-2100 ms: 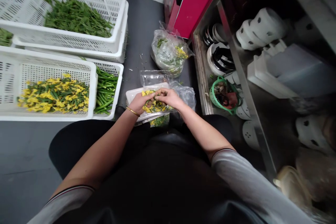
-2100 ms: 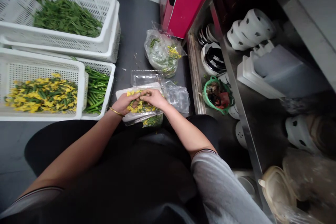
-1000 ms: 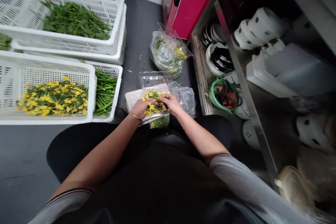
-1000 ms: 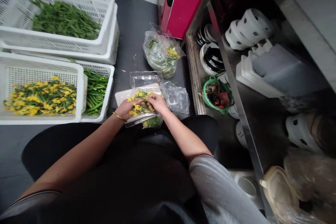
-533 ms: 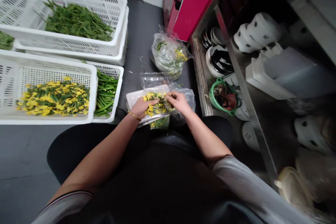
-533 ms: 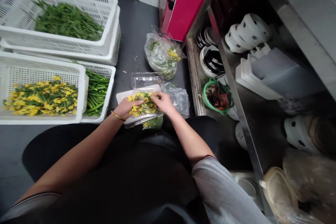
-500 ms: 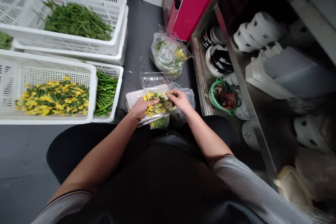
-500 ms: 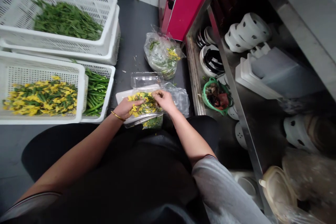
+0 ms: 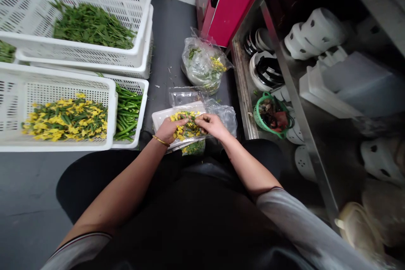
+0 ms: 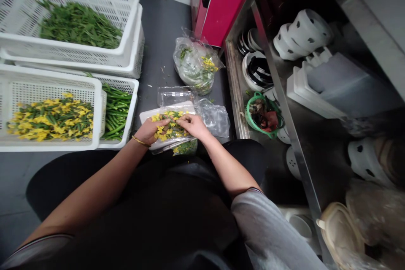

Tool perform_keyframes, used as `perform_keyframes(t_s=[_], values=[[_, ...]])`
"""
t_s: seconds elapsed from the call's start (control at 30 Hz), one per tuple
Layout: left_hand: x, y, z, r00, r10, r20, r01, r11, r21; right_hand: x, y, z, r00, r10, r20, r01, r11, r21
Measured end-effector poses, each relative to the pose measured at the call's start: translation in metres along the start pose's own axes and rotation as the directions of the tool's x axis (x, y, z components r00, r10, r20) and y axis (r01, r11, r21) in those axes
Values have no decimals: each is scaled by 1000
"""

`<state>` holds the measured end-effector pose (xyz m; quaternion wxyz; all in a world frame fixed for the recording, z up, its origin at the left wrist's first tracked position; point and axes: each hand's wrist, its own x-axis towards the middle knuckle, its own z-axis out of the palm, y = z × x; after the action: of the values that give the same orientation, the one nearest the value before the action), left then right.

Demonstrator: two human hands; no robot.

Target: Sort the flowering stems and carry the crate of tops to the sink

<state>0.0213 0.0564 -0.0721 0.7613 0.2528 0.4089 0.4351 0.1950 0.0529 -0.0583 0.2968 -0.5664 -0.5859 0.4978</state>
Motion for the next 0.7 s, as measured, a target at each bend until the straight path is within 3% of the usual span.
perform_keyframes(t_s=[0.2, 0.33, 0.47, 0.53, 0.57, 0.63, 0.7], values=[[2, 0, 1, 999, -31, -12, 30, 994, -101, -1, 0, 8, 980, -194, -47, 183, 967, -179], [-1, -1, 2, 993, -75, 94, 89, 982, -166, -10, -10, 4, 945, -324, -53, 314, 939, -140], [-5, 3, 4, 988, -35, 147, 65, 978, -200, -10, -7, -8, 973, -229, 35, 230, 972, -46], [-7, 12, 1, 995, -14, 104, 31, 986, -163, -5, 1, -18, 987, -152, 46, 159, 965, -209], [-9, 20, -4, 997, -12, 71, 22, 991, -133, -2, 5, -23, 992, -118, 40, 124, 928, -352], [-14, 42, -22, 1000, -8, -5, 8, 998, -58, 2, 11, -31, 998, -63, 18, 60, 767, -639], [-21, 69, -48, 996, 22, -86, -20, 999, 28, 6, 13, -38, 999, -34, -10, 13, 601, -799]])
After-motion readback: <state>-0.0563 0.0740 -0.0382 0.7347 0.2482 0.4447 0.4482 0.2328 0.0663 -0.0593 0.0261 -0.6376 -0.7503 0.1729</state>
